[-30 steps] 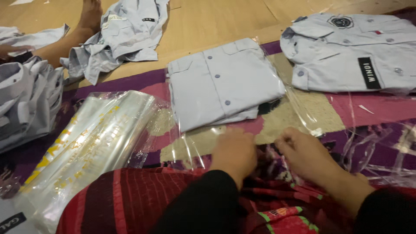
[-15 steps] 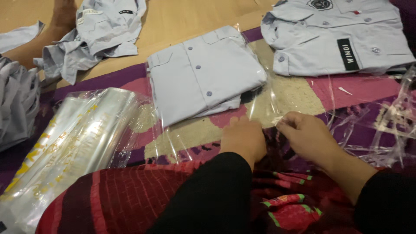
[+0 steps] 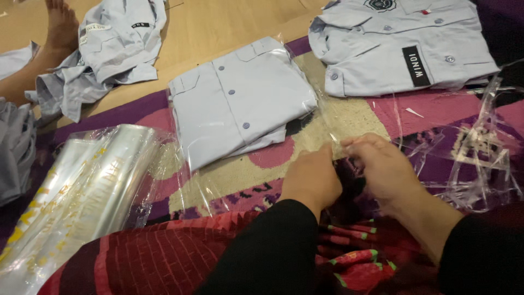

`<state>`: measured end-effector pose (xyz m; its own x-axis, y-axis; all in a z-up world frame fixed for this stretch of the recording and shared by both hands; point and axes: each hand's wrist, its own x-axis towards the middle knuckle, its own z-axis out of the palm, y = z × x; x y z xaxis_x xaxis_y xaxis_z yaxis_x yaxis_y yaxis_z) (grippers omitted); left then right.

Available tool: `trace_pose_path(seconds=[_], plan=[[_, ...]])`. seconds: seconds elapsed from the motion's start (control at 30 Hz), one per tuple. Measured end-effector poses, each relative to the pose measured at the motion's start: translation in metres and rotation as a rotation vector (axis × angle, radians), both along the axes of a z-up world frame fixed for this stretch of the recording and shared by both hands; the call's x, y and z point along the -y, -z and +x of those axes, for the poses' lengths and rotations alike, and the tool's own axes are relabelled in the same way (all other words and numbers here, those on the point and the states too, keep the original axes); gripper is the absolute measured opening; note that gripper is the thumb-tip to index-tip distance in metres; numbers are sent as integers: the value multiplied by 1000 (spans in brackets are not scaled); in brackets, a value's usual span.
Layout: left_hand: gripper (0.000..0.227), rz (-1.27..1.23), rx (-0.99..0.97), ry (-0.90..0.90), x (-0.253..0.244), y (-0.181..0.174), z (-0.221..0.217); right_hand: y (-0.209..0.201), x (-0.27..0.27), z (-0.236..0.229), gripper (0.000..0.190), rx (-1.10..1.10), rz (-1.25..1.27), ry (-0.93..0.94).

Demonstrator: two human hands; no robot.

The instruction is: The person places folded shirts into clear plastic bags by hand.

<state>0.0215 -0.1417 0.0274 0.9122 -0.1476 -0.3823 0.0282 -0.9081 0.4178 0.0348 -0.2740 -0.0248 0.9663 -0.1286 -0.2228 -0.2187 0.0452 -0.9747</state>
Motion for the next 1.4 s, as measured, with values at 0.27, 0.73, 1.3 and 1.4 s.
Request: trace_pose_path(seconds=[0.27,0.73,1.3,1.4], plan=[[39,180,4,91,10,-2,8,-9,21,4,28,227,-189,41],[30,223,181,245,30,4,-9,-38,54,17,30,23,-1332,-165],[55,509,-74,-46,-177,-48,-57,-44,73,28,23,124,-1266,-183],[88,659,-27,78,-217,-19,-57,-45,56,40,30,134,-1521,-314]])
